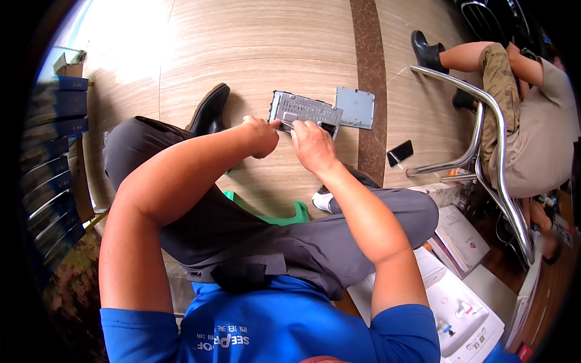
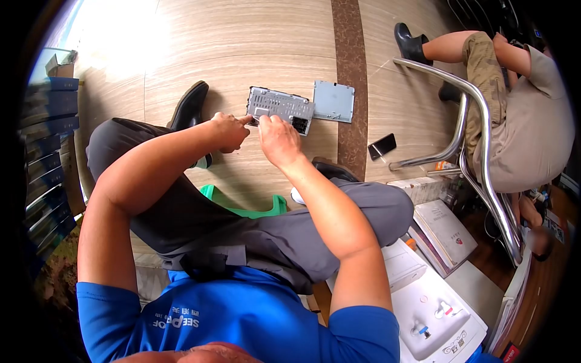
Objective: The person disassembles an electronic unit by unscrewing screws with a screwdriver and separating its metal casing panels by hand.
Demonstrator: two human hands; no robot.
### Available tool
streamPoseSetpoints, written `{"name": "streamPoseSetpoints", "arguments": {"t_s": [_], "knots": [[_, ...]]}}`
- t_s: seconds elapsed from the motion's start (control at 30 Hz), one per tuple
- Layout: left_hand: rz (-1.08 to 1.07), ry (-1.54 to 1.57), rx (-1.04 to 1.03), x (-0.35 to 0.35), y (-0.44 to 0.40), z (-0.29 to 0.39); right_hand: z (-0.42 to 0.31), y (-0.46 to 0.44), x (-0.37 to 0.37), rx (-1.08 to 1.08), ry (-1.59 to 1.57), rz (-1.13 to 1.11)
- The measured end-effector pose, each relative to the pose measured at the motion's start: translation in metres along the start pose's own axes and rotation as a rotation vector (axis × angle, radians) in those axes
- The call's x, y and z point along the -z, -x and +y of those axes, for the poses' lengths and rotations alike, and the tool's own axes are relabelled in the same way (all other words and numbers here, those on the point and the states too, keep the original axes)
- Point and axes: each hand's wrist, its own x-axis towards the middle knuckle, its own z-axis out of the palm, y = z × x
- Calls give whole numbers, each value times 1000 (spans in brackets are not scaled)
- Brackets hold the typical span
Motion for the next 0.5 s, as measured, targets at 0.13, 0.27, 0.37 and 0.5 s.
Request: {"name": "streamPoseSetpoints", "arguments": {"t_s": [0.13, 0.27, 0.37, 0.5], "knots": [[-7, 2, 4, 1, 1, 0, 1, 0, -2, 14, 9, 6], [0, -3, 7, -1, 0, 0, 1, 0, -2, 34, 31, 22], [2, 0, 10, -1, 0, 0, -1, 0, 1, 46, 115, -30], [3, -5, 7, -1, -1, 0, -2, 0, 8, 134, 102, -35]]}}
